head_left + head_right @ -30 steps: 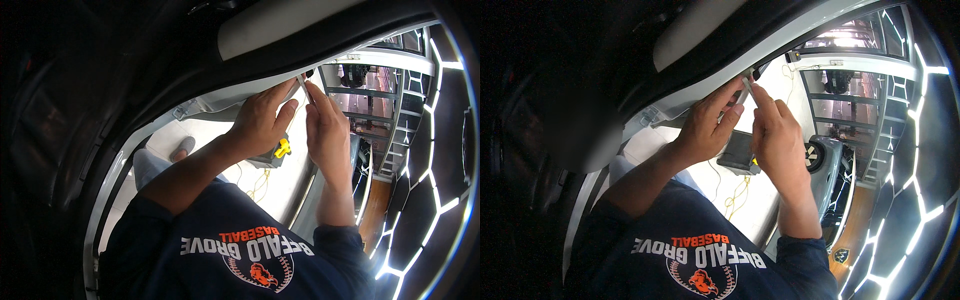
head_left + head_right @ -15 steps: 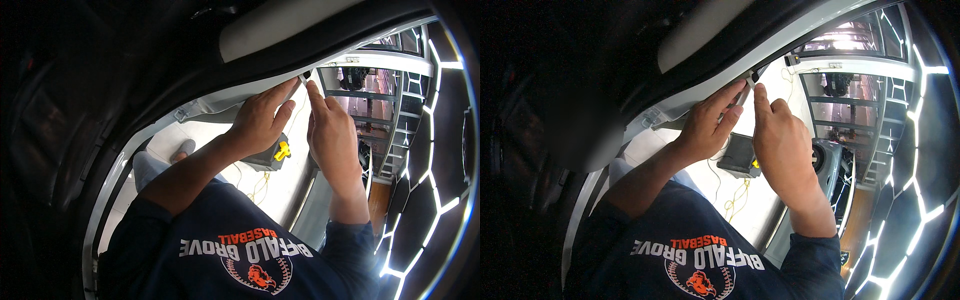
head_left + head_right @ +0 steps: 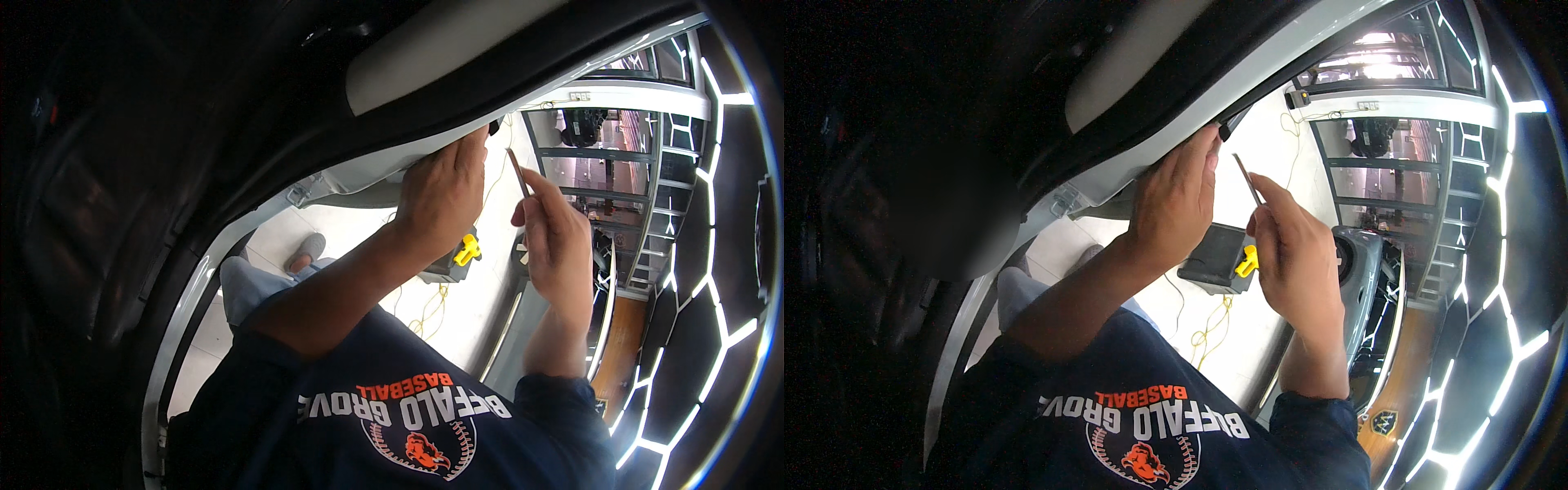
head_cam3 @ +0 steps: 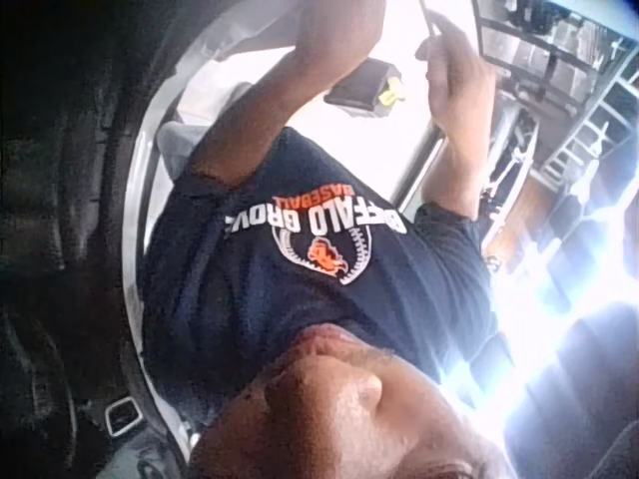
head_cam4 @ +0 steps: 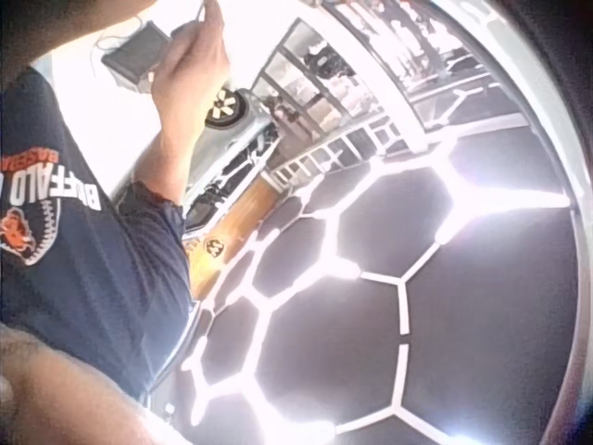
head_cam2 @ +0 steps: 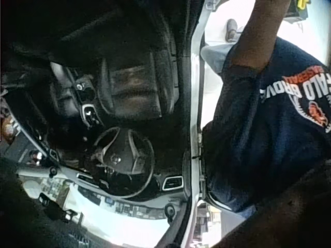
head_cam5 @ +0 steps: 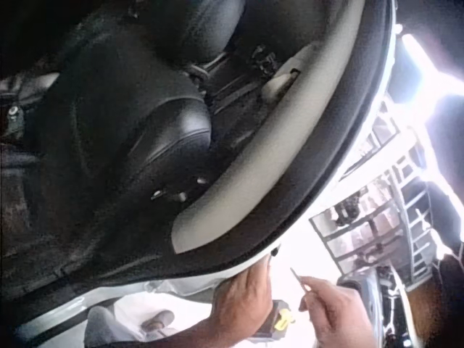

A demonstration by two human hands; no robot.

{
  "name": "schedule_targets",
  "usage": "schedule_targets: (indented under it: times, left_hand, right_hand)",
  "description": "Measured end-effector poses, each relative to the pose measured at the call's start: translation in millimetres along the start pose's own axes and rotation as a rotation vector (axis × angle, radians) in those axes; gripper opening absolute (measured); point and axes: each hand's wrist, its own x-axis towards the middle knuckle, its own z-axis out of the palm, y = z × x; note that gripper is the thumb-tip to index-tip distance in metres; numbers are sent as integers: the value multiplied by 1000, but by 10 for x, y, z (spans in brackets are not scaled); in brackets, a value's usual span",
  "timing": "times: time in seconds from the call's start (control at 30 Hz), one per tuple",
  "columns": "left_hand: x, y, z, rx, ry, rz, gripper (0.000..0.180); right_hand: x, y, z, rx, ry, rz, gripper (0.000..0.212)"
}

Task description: The person applies a white vinyl wrap to the driver-side door of a pink car. They use a red squeegee to smooth the film, a yellow heat gun to warm the edges, and a pink plastic tool to tuck the wrap into the door's seams and crevices.

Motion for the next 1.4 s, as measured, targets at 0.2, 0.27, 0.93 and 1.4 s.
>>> schedule_targets:
  times: [0.2, 0.27, 0.93, 1.4]
  left_hand:
    - [85, 72, 57, 105, 25, -53, 18]
    - [106, 77, 86, 126, 42, -56, 17]
    - [123, 159, 371, 462, 354, -15, 9]
    - [54, 282, 412, 178, 242, -324, 18]
  right_hand:
    - [-338, 629, 318, 385, 136, 251, 29]
    - [-367, 762, 350, 444, 124, 281, 31]
    - [-371, 2853, 1202, 911, -111, -18, 31]
    - [-508, 3042, 1480, 875, -143, -122, 34]
